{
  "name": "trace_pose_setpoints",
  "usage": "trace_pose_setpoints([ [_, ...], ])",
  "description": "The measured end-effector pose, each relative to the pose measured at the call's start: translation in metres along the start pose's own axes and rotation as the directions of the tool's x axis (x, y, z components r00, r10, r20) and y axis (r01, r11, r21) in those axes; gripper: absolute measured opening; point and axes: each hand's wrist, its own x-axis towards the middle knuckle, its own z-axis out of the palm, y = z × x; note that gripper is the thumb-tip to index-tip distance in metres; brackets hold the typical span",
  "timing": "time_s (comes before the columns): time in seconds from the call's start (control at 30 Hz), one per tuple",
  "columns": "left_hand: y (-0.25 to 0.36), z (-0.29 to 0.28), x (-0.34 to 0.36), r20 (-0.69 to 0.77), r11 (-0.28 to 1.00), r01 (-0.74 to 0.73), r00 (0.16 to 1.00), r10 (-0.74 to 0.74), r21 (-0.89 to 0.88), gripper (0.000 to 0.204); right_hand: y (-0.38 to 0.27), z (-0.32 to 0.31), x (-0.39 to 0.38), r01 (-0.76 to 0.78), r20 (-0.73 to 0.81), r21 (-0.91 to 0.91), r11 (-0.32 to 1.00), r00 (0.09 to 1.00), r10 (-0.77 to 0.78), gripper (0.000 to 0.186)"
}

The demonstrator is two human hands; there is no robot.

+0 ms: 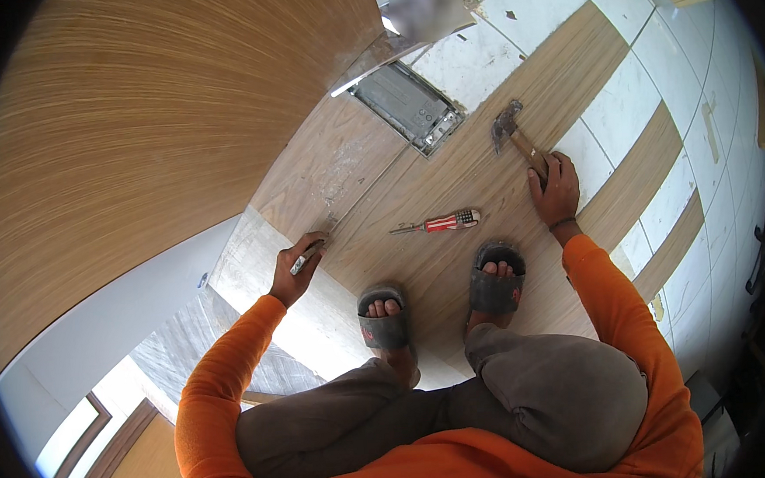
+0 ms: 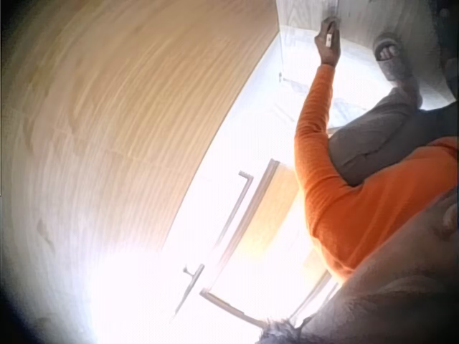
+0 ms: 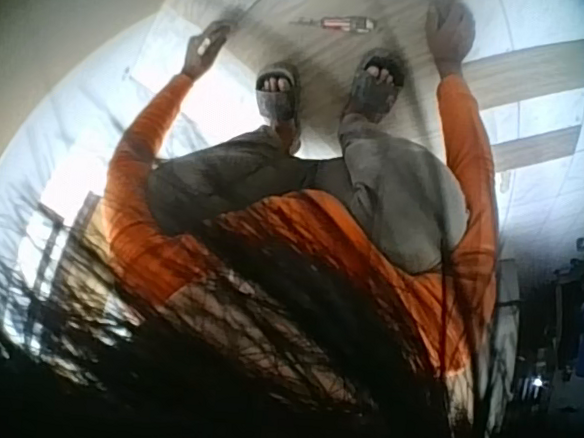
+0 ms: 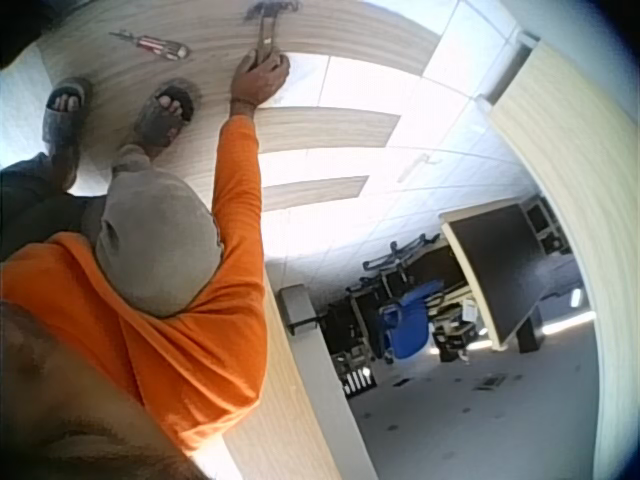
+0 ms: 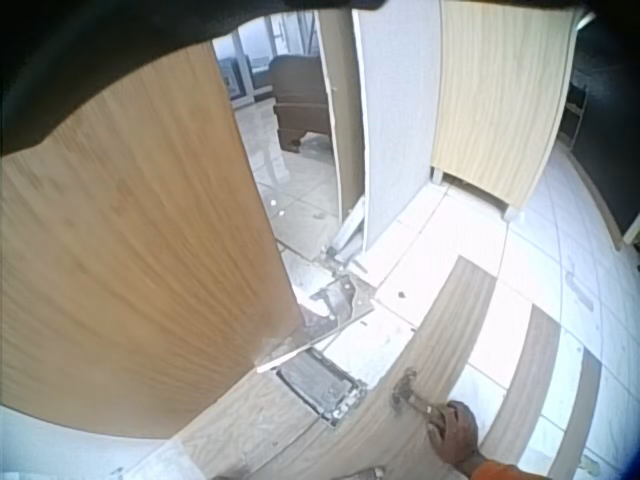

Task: The person uses a sanding block to smooth the edges of a metal cabinet hinge plate on a wooden surface. They then use a hammer to tap the hinge plate into place. Finally, the person walks to a storage area and rummages through a bin of supplies.

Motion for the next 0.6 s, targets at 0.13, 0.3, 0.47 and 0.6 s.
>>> trace_pose_setpoints([
  [0.13, 0.0009, -0.0003, 0.0006, 0.003, 1.000, -0.003, 1.000, 0.003, 0.010, 0.026, 0.0003, 0.0001, -0.0002, -0.008, 0.004, 0.007, 1.000, 1.000, 0.008, 0.041],
  [0.3, 0.0025, -0.0005, 0.0006, 0.006, 1.000, 0.004, 1.000, -0.004, 0.016, 0.026, 0.0000, -0.0001, -0.0002, -0.011, 0.008, 0.013, 1.000, 1.000, 0.011, 0.042],
  [0.47, 0.0000, -0.0006, 0.0003, 0.008, 1.000, -0.002, 1.000, 0.002, 0.010, 0.027, 0.0010, 0.0005, -0.0003, -0.005, 0.008, 0.007, 1.000, 1.000, 0.005, 0.042],
  [0.6, -0.0004, 0.0001, 0.0002, -0.001, 1.000, -0.013, 1.000, 0.013, 0.004, 0.027, 0.0002, -0.0005, 0.0003, -0.010, 0.011, 0.010, 1.000, 1.000, 0.010, 0.041],
])
